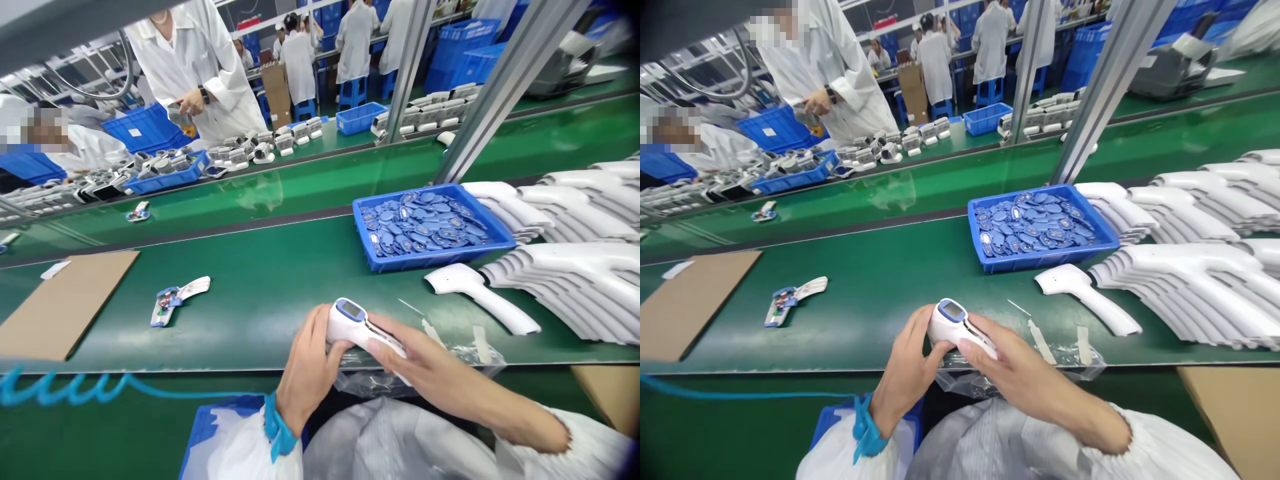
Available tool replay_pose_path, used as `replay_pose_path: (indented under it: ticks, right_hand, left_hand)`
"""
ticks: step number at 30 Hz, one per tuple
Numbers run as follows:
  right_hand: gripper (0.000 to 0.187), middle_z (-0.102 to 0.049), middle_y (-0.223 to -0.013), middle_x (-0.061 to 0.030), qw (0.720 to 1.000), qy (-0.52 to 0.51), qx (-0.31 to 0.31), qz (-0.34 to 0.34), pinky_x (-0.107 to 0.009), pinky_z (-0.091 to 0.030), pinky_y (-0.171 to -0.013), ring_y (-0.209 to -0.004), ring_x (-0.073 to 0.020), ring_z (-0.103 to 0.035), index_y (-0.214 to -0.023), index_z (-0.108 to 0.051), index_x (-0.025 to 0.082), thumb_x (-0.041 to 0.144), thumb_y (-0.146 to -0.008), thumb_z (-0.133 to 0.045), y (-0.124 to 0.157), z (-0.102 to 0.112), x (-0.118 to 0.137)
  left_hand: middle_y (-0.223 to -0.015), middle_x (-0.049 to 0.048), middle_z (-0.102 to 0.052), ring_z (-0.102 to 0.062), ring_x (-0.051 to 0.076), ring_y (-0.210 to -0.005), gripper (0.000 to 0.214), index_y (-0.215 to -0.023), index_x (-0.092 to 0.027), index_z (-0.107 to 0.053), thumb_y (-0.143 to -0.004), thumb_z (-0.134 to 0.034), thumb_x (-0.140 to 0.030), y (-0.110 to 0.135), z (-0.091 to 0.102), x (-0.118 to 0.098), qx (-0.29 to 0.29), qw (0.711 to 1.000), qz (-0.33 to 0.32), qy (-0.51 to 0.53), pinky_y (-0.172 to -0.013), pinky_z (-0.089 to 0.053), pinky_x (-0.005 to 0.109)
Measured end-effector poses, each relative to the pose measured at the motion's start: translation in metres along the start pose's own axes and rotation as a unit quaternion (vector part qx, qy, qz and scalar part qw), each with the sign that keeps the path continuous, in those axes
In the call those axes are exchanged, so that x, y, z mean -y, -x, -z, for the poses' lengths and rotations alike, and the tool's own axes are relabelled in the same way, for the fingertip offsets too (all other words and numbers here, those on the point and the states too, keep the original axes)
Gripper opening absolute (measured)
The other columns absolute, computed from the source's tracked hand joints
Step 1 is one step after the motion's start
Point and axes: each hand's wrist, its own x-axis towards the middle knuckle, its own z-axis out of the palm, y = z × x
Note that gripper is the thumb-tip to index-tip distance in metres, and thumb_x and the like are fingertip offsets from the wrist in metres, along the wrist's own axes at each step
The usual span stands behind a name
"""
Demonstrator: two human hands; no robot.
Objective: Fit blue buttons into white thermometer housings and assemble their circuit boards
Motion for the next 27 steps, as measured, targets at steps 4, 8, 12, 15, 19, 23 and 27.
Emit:
replay_pose_path:
  ticks: [4, 8, 12, 15, 19, 23, 27]
  right_hand:
    - [0.057, -0.065, -0.135, -0.0074, 0.999, -0.012, 0.038, -0.016, -0.044, -0.046, -0.110, -0.129, -0.0308, -0.057, -0.145, -0.056, 0.029, 0.062, -0.099, -0.044, 0.003, 0.000, 0.003]
    - [0.065, -0.058, -0.146, -0.0077, 0.997, 0.003, 0.070, -0.020, -0.046, -0.040, -0.116, -0.140, -0.0325, -0.047, -0.154, -0.044, 0.030, 0.063, -0.099, -0.042, 0.005, 0.000, 0.009]
    - [0.068, -0.066, -0.132, -0.0068, 0.994, 0.035, 0.099, -0.015, -0.043, -0.049, -0.104, -0.118, -0.0287, -0.062, -0.159, -0.034, 0.031, 0.057, -0.098, -0.050, 0.007, -0.002, 0.008]
    - [0.066, -0.064, -0.136, -0.0071, 0.994, 0.021, 0.105, -0.021, -0.041, -0.052, -0.099, -0.112, -0.0271, -0.064, -0.158, -0.036, 0.030, 0.057, -0.099, -0.048, 0.006, -0.004, 0.006]
    - [0.070, -0.055, -0.149, -0.0096, 0.993, -0.007, 0.116, -0.024, -0.041, -0.049, -0.104, -0.121, -0.0293, -0.060, -0.158, -0.037, 0.027, 0.061, -0.098, -0.049, 0.005, -0.006, 0.008]
    - [0.066, -0.058, -0.142, -0.0077, 0.991, 0.020, 0.127, -0.020, -0.044, -0.046, -0.108, -0.123, -0.0280, -0.058, -0.158, -0.035, 0.031, 0.056, -0.099, -0.051, 0.010, -0.003, 0.006]
    - [0.049, -0.060, -0.130, -0.0073, 0.992, 0.062, 0.100, 0.049, -0.040, -0.049, -0.103, -0.117, -0.0230, -0.058, -0.145, -0.050, 0.030, 0.051, -0.101, -0.046, 0.001, 0.000, 0.001]
  left_hand:
    - [-0.140, 0.0103, -0.057, -0.057, 0.026, -0.129, 0.050, -0.143, -0.022, -0.038, -0.098, -0.059, -0.023, 0.010, 0.007, 0.013, 0.053, 0.995, -0.044, -0.073, -0.106, -0.052, 0.044]
    - [-0.143, 0.0133, -0.056, -0.057, 0.028, -0.130, 0.054, -0.146, -0.019, -0.032, -0.098, -0.056, -0.023, 0.009, 0.010, 0.017, 0.069, 0.988, -0.067, -0.120, -0.103, -0.056, 0.046]
    - [-0.147, 0.0180, -0.052, -0.057, 0.032, -0.131, 0.058, -0.147, -0.014, -0.030, -0.093, -0.051, -0.016, 0.005, 0.009, 0.016, 0.077, 0.980, -0.074, -0.169, -0.101, -0.057, 0.050]
    - [-0.142, 0.0175, -0.056, -0.062, 0.033, -0.124, 0.057, -0.144, -0.014, -0.034, -0.090, -0.051, -0.015, 0.003, 0.015, 0.013, 0.102, 0.979, -0.060, -0.164, -0.099, -0.058, 0.051]
    - [-0.137, 0.0141, -0.060, -0.064, 0.031, -0.120, 0.057, -0.143, -0.017, -0.038, -0.089, -0.055, -0.017, 0.002, 0.024, 0.010, 0.143, 0.982, -0.037, -0.121, -0.100, -0.057, 0.047]
    - [-0.148, 0.0163, -0.051, -0.054, 0.030, -0.134, 0.060, -0.148, -0.013, -0.035, -0.091, -0.054, -0.016, 0.002, 0.023, 0.014, 0.126, 0.986, -0.023, -0.108, -0.111, -0.048, 0.047]
    - [-0.110, 0.0059, -0.071, -0.067, 0.023, -0.099, 0.040, -0.121, -0.019, -0.060, -0.090, -0.072, -0.041, -0.005, 0.027, 0.006, 0.141, 0.990, 0.019, -0.016, -0.086, -0.054, 0.033]
